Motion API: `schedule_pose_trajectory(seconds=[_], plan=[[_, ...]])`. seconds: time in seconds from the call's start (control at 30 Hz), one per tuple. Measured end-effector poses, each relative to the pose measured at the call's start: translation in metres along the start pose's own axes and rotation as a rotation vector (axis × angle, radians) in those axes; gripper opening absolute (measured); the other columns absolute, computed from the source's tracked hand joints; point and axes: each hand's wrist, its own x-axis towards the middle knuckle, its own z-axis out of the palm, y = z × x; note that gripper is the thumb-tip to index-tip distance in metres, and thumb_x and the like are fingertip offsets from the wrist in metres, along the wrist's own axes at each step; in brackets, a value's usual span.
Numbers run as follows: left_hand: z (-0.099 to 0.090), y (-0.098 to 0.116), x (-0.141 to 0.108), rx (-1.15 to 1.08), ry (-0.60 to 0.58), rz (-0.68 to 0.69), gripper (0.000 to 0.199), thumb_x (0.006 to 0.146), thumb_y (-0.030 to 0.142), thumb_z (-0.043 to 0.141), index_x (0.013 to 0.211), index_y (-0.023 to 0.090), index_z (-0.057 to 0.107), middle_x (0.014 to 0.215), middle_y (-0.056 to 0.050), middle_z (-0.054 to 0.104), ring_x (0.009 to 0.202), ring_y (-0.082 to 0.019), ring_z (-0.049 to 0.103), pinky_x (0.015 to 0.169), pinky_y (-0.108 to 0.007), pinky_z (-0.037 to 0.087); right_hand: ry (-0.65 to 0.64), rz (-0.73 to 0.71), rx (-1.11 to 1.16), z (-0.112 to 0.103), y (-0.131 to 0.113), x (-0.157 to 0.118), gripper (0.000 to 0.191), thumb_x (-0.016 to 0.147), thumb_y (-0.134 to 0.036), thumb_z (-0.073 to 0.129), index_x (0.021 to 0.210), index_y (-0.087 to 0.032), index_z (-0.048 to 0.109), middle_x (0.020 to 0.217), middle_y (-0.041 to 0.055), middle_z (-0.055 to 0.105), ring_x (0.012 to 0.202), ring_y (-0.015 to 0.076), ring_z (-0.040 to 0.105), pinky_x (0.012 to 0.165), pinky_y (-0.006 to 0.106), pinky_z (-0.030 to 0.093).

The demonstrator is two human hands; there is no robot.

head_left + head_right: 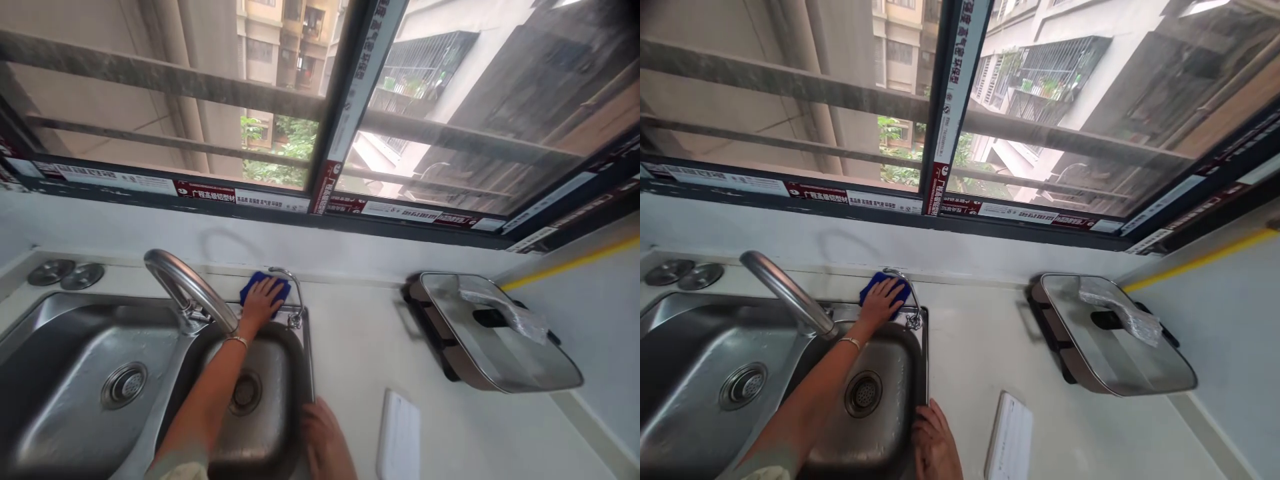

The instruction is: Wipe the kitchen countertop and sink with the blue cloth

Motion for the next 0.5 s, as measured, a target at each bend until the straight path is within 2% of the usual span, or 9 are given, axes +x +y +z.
schedule_pose_trajectory(seconds=[0.17, 0.33, 0.43, 0.5], plan=[[-0.013, -0.029, -0.035, 0.093, 0.139, -0.225, 0.052, 0.098, 0.043, 0.04, 0.145, 0.021, 0.047, 0.154, -0.012, 0.041, 0.143, -0.033, 0.032, 0.119, -0.057, 0.022, 0.019, -0.002, 0.011, 0.0, -0.002, 0.002, 0.037, 0.075, 0.002, 0.045, 0.089, -0.023, 0.068, 0.099, 0.0055, 0.073, 0.114, 0.022, 0.064, 0.113, 0.051, 0.045], [-0.014, -0.036, -0.058, 0.136, 0.267, -0.392, 0.057, 0.1, 0.041, 0.034, 0.149, 0.012, 0.037, 0.16, -0.019, 0.027, 0.148, -0.038, 0.018, 0.119, -0.061, 0.016, 0.015, 0.01, 0.042, 0.001, -0.003, 0.002, 0.039, 0.072, 0.003, 0.044, 0.087, -0.023, 0.068, 0.096, 0.0068, 0.072, 0.114, 0.024, 0.064, 0.114, 0.056, 0.043], [-0.012, -0.041, -0.066, 0.145, 0.297, -0.435, 0.06, 0.1, 0.04, 0.032, 0.153, 0.011, 0.029, 0.162, -0.019, 0.018, 0.151, -0.036, 0.008, 0.119, -0.062, 0.013, 0.02, 0.028, 0.068, 0.002, -0.002, 0.0, 0.037, 0.073, 0.003, 0.045, 0.087, -0.023, 0.068, 0.098, 0.0078, 0.072, 0.114, 0.0246, 0.063, 0.112, 0.055, 0.044], [-0.01, -0.047, -0.07, 0.143, 0.271, -0.41, 0.06, 0.1, 0.04, 0.033, 0.154, 0.014, 0.028, 0.163, -0.017, 0.016, 0.152, -0.033, 0.004, 0.12, -0.061, 0.012, 0.005, 0.049, 0.083, 0.003, 0.0, -0.001, 0.037, 0.073, 0.002, 0.047, 0.088, -0.023, 0.069, 0.1, 0.0079, 0.072, 0.115, 0.025, 0.062, 0.113, 0.055, 0.042]])
